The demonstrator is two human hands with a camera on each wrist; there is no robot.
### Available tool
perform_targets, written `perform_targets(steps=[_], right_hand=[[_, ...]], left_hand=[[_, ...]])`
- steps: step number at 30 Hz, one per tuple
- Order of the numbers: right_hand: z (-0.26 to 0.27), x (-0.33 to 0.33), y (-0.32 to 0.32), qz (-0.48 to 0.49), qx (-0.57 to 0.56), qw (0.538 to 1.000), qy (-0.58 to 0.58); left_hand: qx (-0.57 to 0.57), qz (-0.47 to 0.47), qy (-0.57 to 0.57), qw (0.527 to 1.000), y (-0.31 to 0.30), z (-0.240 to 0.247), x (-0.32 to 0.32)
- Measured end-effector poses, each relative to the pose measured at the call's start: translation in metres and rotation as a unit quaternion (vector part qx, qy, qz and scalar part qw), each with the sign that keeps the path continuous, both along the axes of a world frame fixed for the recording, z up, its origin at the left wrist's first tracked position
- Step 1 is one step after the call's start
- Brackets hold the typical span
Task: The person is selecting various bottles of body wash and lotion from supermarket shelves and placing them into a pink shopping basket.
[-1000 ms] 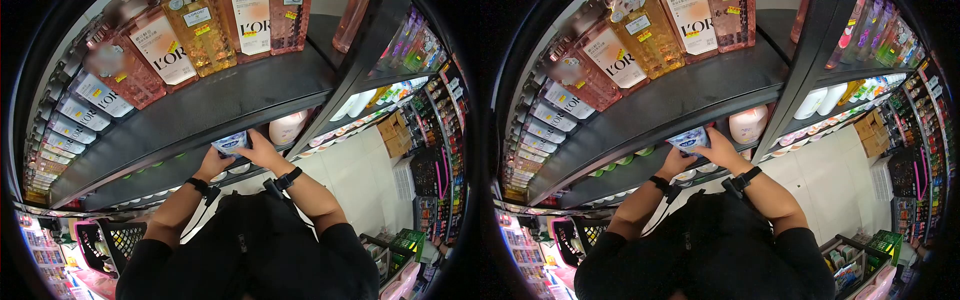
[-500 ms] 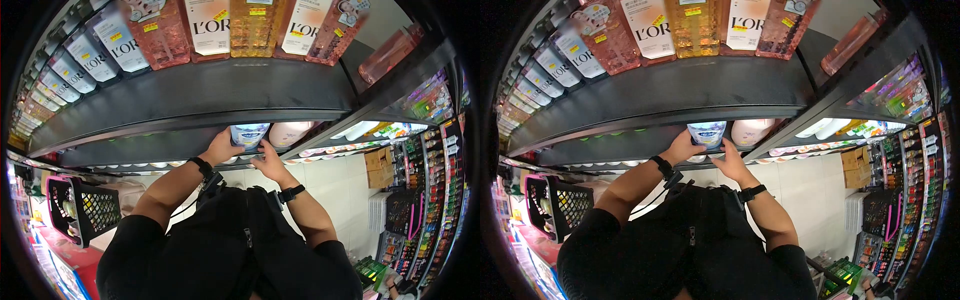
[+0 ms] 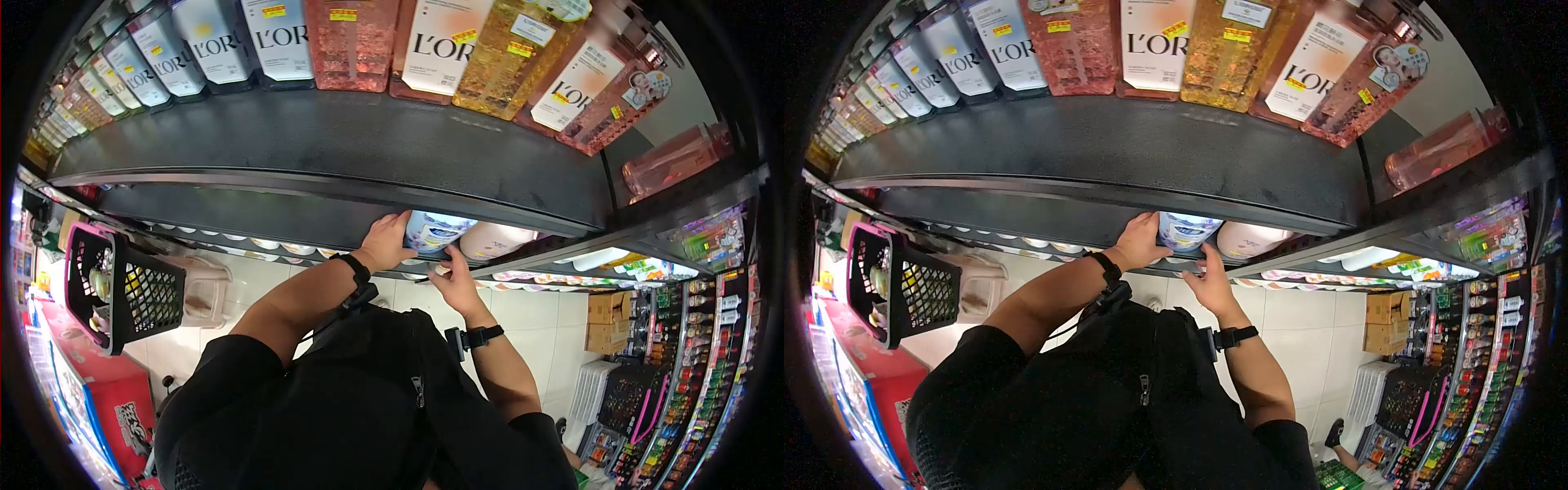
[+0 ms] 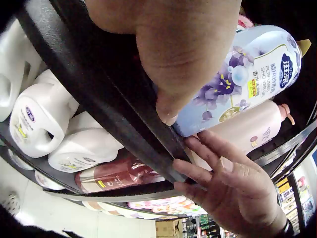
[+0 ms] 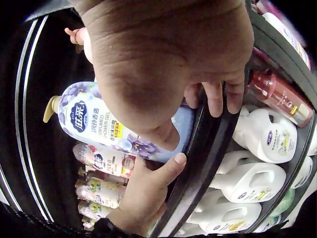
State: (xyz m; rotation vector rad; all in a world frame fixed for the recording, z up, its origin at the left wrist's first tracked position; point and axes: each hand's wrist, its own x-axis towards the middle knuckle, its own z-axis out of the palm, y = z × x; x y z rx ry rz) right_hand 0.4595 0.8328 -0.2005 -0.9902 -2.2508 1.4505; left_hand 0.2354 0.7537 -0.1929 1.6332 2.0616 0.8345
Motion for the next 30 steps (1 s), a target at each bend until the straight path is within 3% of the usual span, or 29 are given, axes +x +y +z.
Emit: perform_targets(steps=[18,23,25,28,30], right_hand=[[0.009,0.003,-0.007,-0.017,-0.016,1.000,-0.009],[-0.014,0.006,-0.005,-0.028,-0.033,0.999,0.030],[-0.017,0.008,-0.008,-0.035,-0.032,0.997,0.061],[-0.031,0.013,-0.021,-0.105,-0.047,0.985,0.129],[-0.048,0.020,-0.025,-0.145,-0.023,0.978,0.145]], left_hand=[[-0.025,-0.002,-0.020,0.999,0.005,-0.002,0.001],[-0.007,0.005,0.005,1.000,0.005,-0.012,0.002],[-0.056,0.010,-0.005,0.998,0.003,0.007,0.005],[-0.042,0.019,-0.003,0.999,-0.008,0.008,0.005],[0.000,0.036,-0.115,0.993,-0.025,0.017,0.001]])
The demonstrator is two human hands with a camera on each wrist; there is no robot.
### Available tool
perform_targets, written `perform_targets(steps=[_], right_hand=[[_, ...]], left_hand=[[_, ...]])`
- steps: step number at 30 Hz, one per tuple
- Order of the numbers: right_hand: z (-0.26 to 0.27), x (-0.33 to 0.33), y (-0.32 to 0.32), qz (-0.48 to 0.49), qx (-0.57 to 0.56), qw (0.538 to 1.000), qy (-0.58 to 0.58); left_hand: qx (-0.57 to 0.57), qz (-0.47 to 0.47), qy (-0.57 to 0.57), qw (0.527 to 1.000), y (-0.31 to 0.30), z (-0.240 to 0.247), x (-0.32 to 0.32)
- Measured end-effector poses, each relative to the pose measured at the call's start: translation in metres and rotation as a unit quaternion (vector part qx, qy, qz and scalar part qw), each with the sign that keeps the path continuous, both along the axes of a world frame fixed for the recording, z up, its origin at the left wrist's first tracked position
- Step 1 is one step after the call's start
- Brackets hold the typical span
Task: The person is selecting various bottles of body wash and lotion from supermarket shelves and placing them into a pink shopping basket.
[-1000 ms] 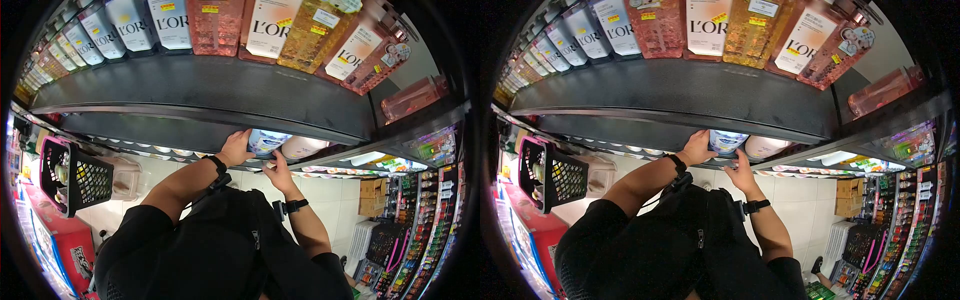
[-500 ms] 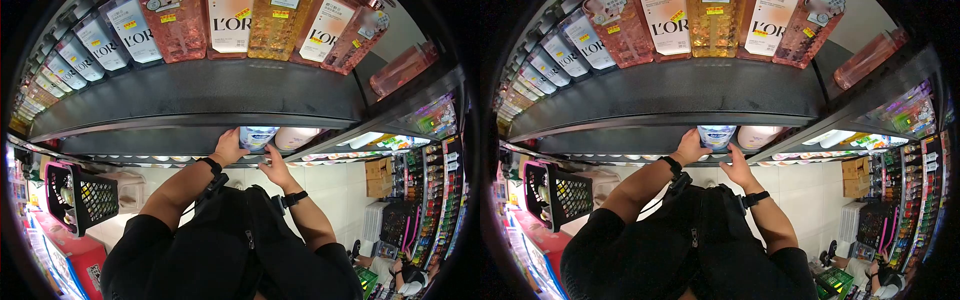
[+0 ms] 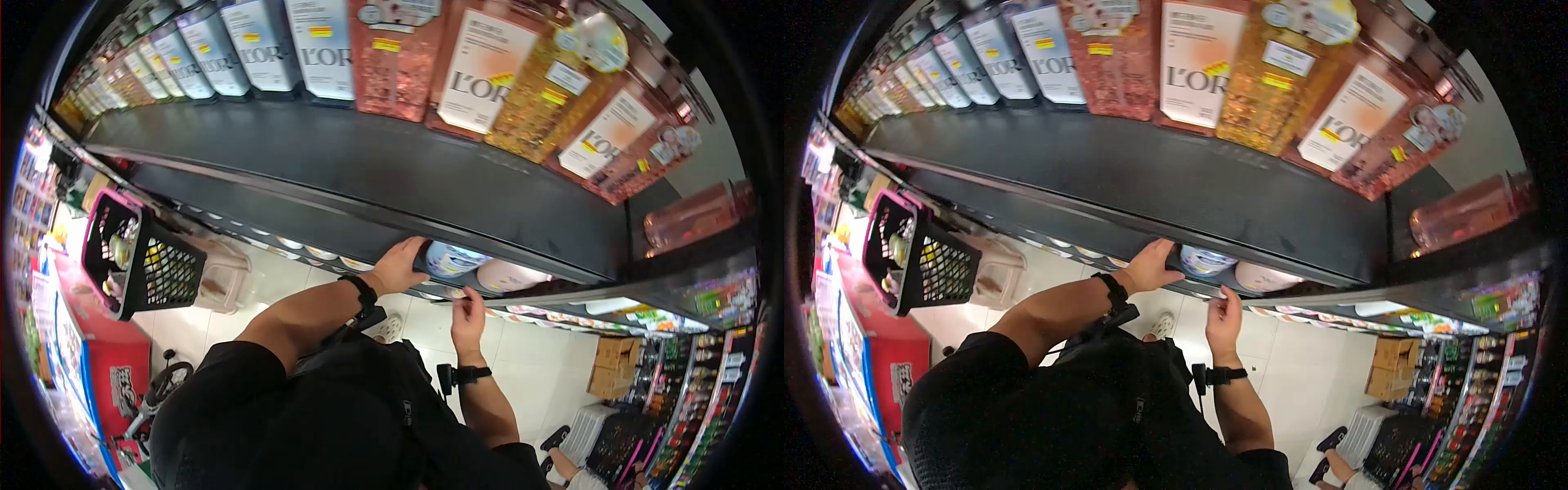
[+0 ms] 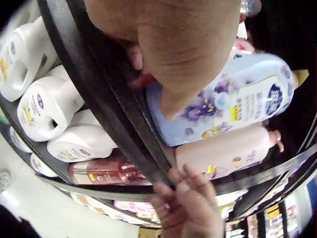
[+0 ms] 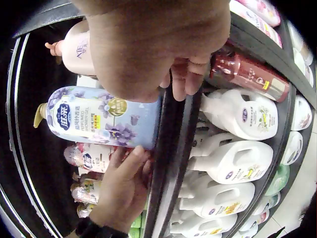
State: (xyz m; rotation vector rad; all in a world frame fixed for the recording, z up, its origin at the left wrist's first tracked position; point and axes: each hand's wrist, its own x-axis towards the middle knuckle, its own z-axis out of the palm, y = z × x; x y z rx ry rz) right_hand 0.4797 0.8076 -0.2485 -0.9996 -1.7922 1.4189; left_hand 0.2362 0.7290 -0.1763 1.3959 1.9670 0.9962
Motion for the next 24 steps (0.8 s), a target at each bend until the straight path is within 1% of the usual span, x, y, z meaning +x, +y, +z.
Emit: perform_targets(steps=[1,2,3,5,6,7,8,9,10,11,12,13,14,15,16,17,18,19,20,21,22,23,24], right_hand=[[-0.015,0.006,-0.002,-0.022,0.025,0.999,-0.004],[-0.023,0.012,-0.007,-0.023,0.032,0.998,-0.051],[-0.035,0.018,-0.012,-0.032,0.037,0.995,-0.082],[-0.065,0.038,-0.023,-0.010,0.010,0.975,-0.220],[-0.104,0.059,-0.029,0.035,0.054,0.947,-0.315],[-0.164,0.092,-0.035,0.080,0.101,0.906,-0.404],[-0.249,0.141,-0.026,0.196,-0.077,0.855,-0.474],[-0.250,0.162,-0.032,0.305,-0.093,0.769,-0.553],[-0.237,0.169,-0.038,0.354,-0.131,0.714,-0.589],[-0.226,0.169,-0.045,0.380,-0.167,0.673,-0.612],[-0.217,0.162,-0.051,0.391,-0.195,0.645,-0.627],[-0.210,0.148,-0.057,0.398,-0.206,0.629,-0.635],[-0.203,0.128,-0.063,0.404,-0.210,0.619,-0.639],[-0.200,0.107,-0.070,0.410,-0.210,0.614,-0.641],[-0.199,0.082,-0.079,0.417,-0.204,0.614,-0.639],[-0.199,0.054,-0.090,0.424,-0.196,0.616,-0.634],[-0.204,0.024,-0.098,0.432,-0.181,0.621,-0.628],[-0.207,-0.007,-0.108,0.448,-0.161,0.623,-0.620],[-0.216,-0.039,-0.117,0.476,-0.126,0.621,-0.610],[-0.226,-0.074,-0.126,0.531,-0.055,0.612,-0.584],[-0.234,-0.114,-0.133,0.641,0.186,0.575,-0.474],[-0.242,-0.147,-0.139,0.701,0.407,0.491,-0.320],[-0.224,-0.186,-0.163,0.678,0.333,0.553,-0.352]], left_hand=[[0.022,0.008,-0.055,0.998,-0.012,0.005,-0.001],[0.048,0.036,-0.099,0.993,-0.027,0.005,-0.001],[0.036,0.040,-0.107,0.993,-0.045,0.003,-0.005],[0.019,0.052,-0.128,0.990,-0.088,-0.004,-0.018],[-0.010,0.010,-0.052,0.999,-0.110,-0.016,-0.033],[-0.042,0.038,-0.051,0.997,-0.139,-0.024,-0.041],[-0.056,0.090,-0.033,0.994,-0.170,-0.045,-0.047],[-0.127,0.115,-0.022,0.985,-0.206,-0.072,-0.057],[-0.216,0.151,-0.056,0.963,-0.246,-0.079,-0.065],[-0.278,0.187,-0.047,0.941,-0.294,-0.102,-0.070],[-0.340,0.223,-0.042,0.913,-0.347,-0.131,-0.074],[-0.413,0.264,-0.064,0.869,-0.402,-0.152,-0.078],[-0.456,0.321,-0.092,0.825,-0.454,-0.159,-0.074],[-0.483,0.379,-0.111,0.781,-0.504,-0.163,-0.065],[-0.486,0.430,-0.133,0.749,-0.555,-0.167,-0.052],[-0.509,0.447,-0.160,0.718,-0.605,-0.178,-0.041],[-0.505,0.470,-0.157,0.706,-0.649,-0.182,-0.023],[-0.512,0.491,-0.174,0.683,-0.689,-0.186,-0.006],[-0.529,0.494,-0.190,0.664,-0.715,-0.174,0.009],[-0.529,0.509,-0.198,0.650,-0.740,-0.173,0.028],[-0.552,0.501,-0.221,0.629,-0.766,-0.183,0.045],[-0.551,0.507,-0.227,0.622,-0.796,-0.213,0.069],[-0.553,0.498,-0.282,0.606,-0.807,-0.224,0.083]])
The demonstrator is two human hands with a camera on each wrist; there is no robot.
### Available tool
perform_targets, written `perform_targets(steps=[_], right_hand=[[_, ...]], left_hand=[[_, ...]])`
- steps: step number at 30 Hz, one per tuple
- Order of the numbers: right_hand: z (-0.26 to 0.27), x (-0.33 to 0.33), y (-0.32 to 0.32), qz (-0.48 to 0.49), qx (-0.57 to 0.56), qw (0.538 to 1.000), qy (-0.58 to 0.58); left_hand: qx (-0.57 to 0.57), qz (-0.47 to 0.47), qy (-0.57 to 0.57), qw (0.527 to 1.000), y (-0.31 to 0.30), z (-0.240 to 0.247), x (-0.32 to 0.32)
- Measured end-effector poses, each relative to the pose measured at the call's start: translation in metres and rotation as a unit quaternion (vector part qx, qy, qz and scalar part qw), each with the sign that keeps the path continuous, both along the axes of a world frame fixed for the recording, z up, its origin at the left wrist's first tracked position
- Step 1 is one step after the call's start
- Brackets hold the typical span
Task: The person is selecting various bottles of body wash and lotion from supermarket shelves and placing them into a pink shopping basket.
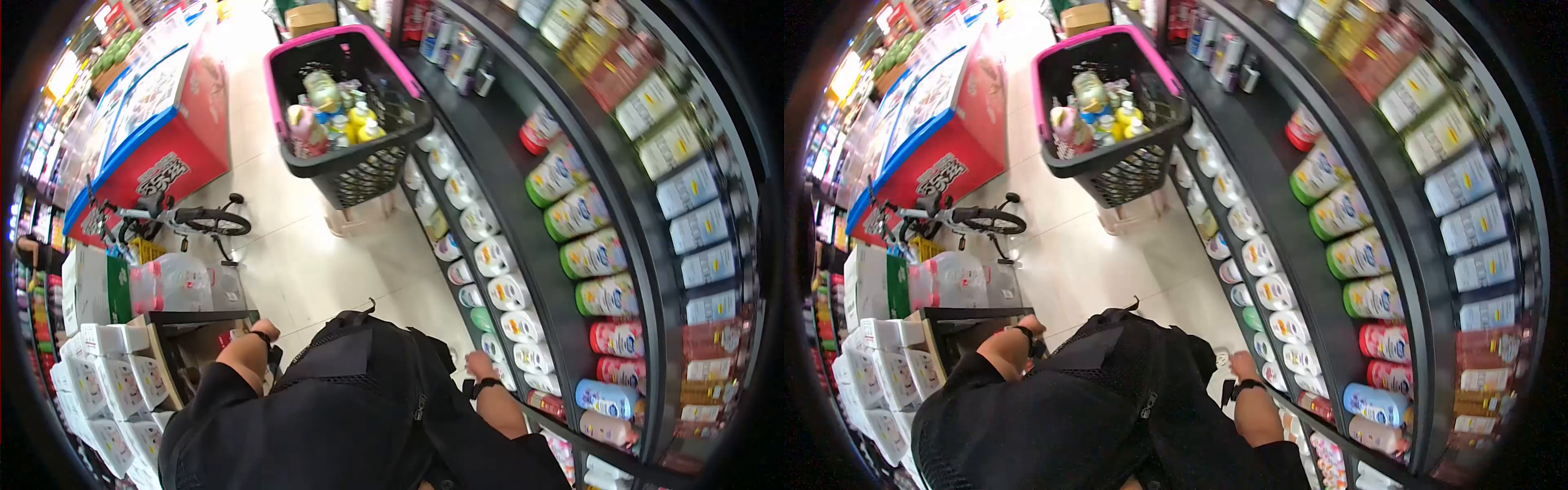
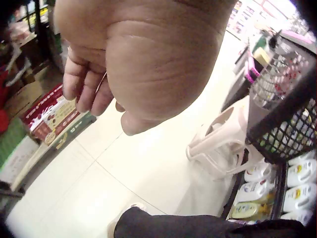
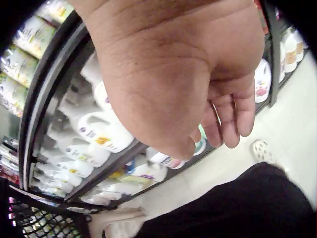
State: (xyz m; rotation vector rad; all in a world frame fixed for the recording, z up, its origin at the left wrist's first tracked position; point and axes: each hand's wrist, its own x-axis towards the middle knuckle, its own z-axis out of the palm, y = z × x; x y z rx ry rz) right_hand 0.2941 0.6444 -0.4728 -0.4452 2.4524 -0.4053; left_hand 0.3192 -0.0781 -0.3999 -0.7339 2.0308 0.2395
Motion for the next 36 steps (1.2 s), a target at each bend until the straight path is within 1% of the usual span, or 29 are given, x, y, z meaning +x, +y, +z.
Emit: perform_targets(steps=[1,2,3,4,5,6,9,11,12,13,15,17,19,21,22,24,25,27,28,29,30,31,32,33,34,35,36], right_hand=[[0.022,-0.038,-0.028,-0.252,-0.086,0.956,-0.123],[0.053,-0.073,-0.062,-0.421,-0.167,0.876,-0.164],[0.080,-0.101,-0.092,-0.490,-0.205,0.831,-0.166],[0.095,-0.126,-0.113,-0.457,-0.197,0.853,-0.156],[0.110,-0.151,-0.133,-0.425,-0.189,0.874,-0.145],[0.121,-0.169,-0.148,-0.393,-0.177,0.893,-0.134],[0.157,-0.219,-0.195,-0.377,-0.268,0.875,-0.145],[0.173,-0.260,-0.218,-0.326,-0.329,0.876,-0.137],[0.195,-0.286,-0.234,-0.298,-0.353,0.877,-0.130],[0.226,-0.313,-0.252,-0.270,-0.378,0.877,-0.124],[0.285,-0.371,-0.291,-0.184,-0.475,0.857,-0.076],[0.352,-0.429,-0.335,-0.136,-0.509,0.847,-0.076],[0.378,-0.491,-0.374,-0.090,-0.515,0.849,-0.081],[0.371,-0.556,-0.421,-0.024,-0.489,0.871,-0.036],[0.350,-0.590,-0.446,-0.015,-0.453,0.891,-0.037],[0.305,-0.648,-0.492,0.004,-0.380,0.923,-0.054],[0.288,-0.666,-0.514,0.015,-0.343,0.937,-0.071],[0.269,-0.687,-0.550,-0.072,-0.281,0.933,-0.213],[0.235,-0.702,-0.565,-0.103,-0.297,0.903,-0.291],[0.213,-0.710,-0.579,-0.139,-0.287,0.889,-0.329],[0.217,-0.705,-0.590,-0.171,-0.287,0.880,-0.339],[0.222,-0.694,-0.598,-0.203,-0.285,0.870,-0.348],[0.225,-0.685,-0.604,-0.222,-0.292,0.860,-0.355],[0.220,-0.677,-0.609,-0.241,-0.295,0.850,-0.365],[0.216,-0.673,-0.614,-0.260,-0.298,0.840,-0.373],[0.215,-0.672,-0.620,-0.278,-0.303,0.830,-0.377],[0.215,-0.671,-0.622,-0.282,-0.312,0.814,-0.400]], left_hand=[[0.020,0.032,-0.042,0.998,-0.012,-0.006,0.011],[0.034,-0.032,-0.046,0.998,-0.014,-0.019,0.029],[0.048,-0.097,-0.049,0.993,-0.011,-0.026,0.037],[0.066,-0.005,-0.041,0.997,0.000,-0.011,0.032],[0.085,0.087,-0.033,0.992,0.023,0.025,0.018],[0.107,0.079,-0.027,0.991,0.029,0.026,0.010],[0.145,0.068,-0.004,0.987,0.038,0.015,-0.007],[0.160,0.083,0.013,0.984,0.042,0.017,-0.040],[0.170,0.114,0.053,0.977,0.042,0.021,-0.053],[0.172,0.122,0.069,0.975,0.038,0.010,-0.065],[0.144,0.159,0.133,0.968,0.037,0.040,-0.099],[0.143,0.213,0.160,0.953,0.028,0.053,-0.126],[0.124,0.273,0.173,0.938,0.016,0.048,-0.136],[0.118,0.309,0.176,0.927,0.004,0.037,-0.137],[0.139,0.373,0.202,0.895,0.002,0.033,-0.134],[0.101,0.423,0.241,0.868,0.009,0.051,-0.137],[0.077,0.453,0.254,0.851,0.016,0.057,-0.129],[0.104,0.542,0.260,0.792,0.043,0.075,-0.109],[0.115,0.584,0.273,0.756,0.051,0.082,-0.107],[0.122,0.592,0.273,0.748,0.062,0.072,-0.087],[0.122,0.589,0.249,0.759,0.078,0.077,-0.076],[0.107,0.534,0.200,0.814,0.092,0.096,-0.074],[0.100,0.527,0.206,0.819,0.111,0.092,-0.055],[0.100,0.507,0.317,0.795,0.135,0.045,0.004],[0.036,0.467,0.118,0.876,0.148,-0.002,0.037],[0.039,0.470,0.070,0.879,0.159,-0.007,0.048],[0.048,0.492,0.076,0.866,0.168,0.000,0.050]])
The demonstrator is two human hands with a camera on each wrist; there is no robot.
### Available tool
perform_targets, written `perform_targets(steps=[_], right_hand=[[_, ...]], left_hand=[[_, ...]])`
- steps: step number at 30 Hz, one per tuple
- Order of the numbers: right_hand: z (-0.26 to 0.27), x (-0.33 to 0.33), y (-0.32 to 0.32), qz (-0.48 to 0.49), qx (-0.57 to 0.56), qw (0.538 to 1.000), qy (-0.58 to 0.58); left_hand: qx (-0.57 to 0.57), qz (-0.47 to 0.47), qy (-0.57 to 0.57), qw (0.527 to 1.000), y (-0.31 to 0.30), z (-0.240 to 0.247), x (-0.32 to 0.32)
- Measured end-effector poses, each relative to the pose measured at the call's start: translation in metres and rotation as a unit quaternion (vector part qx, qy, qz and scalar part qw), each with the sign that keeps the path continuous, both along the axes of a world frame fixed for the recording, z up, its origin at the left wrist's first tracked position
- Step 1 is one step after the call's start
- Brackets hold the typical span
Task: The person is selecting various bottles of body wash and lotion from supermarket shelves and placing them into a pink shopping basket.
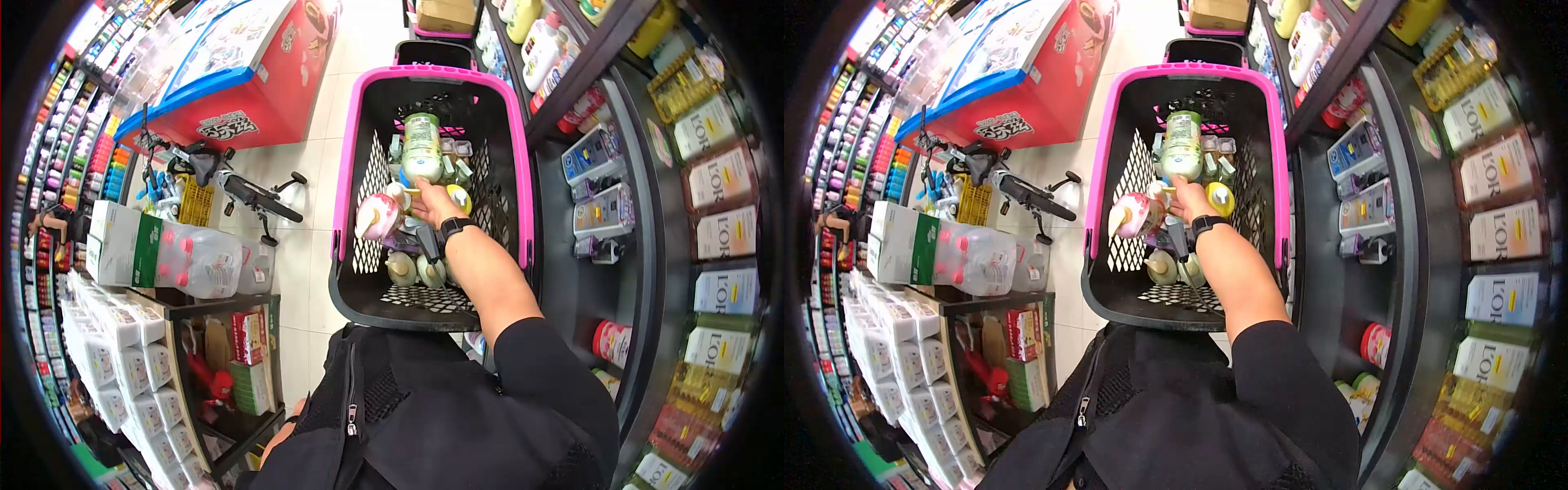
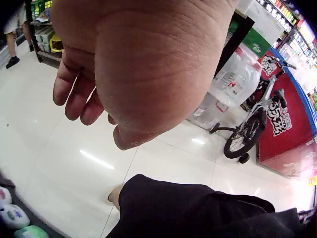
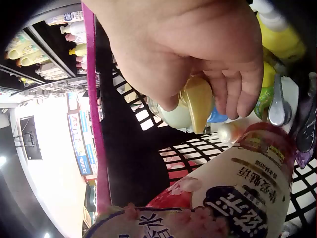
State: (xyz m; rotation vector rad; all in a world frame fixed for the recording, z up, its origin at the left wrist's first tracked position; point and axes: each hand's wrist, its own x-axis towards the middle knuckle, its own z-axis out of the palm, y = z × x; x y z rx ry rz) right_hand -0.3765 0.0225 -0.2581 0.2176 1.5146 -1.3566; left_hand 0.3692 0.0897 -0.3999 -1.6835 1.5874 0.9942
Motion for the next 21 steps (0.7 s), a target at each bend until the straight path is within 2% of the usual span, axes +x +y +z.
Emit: perform_targets(steps=[3,4,7,8,10,13,16,21], right_hand=[[-0.002,-0.001,-0.004,-0.027,-0.051,0.998,-0.038],[-0.003,0.000,-0.005,-0.049,-0.065,0.995,-0.054],[-0.001,-0.001,-0.005,-0.038,-0.074,0.995,-0.060],[0.001,-0.003,-0.004,-0.032,-0.072,0.995,-0.062],[-0.004,-0.007,-0.001,-0.011,-0.067,0.997,-0.039],[-0.006,-0.017,0.005,-0.012,-0.065,0.998,-0.005],[0.004,-0.030,0.012,-0.041,-0.054,0.996,0.053],[0.028,-0.074,0.021,0.007,-0.053,0.999,0.004]], left_hand=[[-0.004,0.082,0.076,0.994,0.016,0.006,-0.007],[-0.010,0.114,0.115,0.987,0.017,0.003,-0.010],[-0.025,0.215,0.219,0.951,0.015,-0.005,-0.026],[-0.027,0.207,0.185,0.960,0.008,0.022,-0.056],[-0.028,0.192,0.119,0.974,-0.015,0.143,-0.172],[-0.028,0.248,0.181,0.951,-0.032,0.113,-0.166],[-0.093,0.257,0.192,0.942,-0.048,0.107,-0.169],[-0.122,0.273,0.234,0.925,-0.067,0.114,-0.178]])
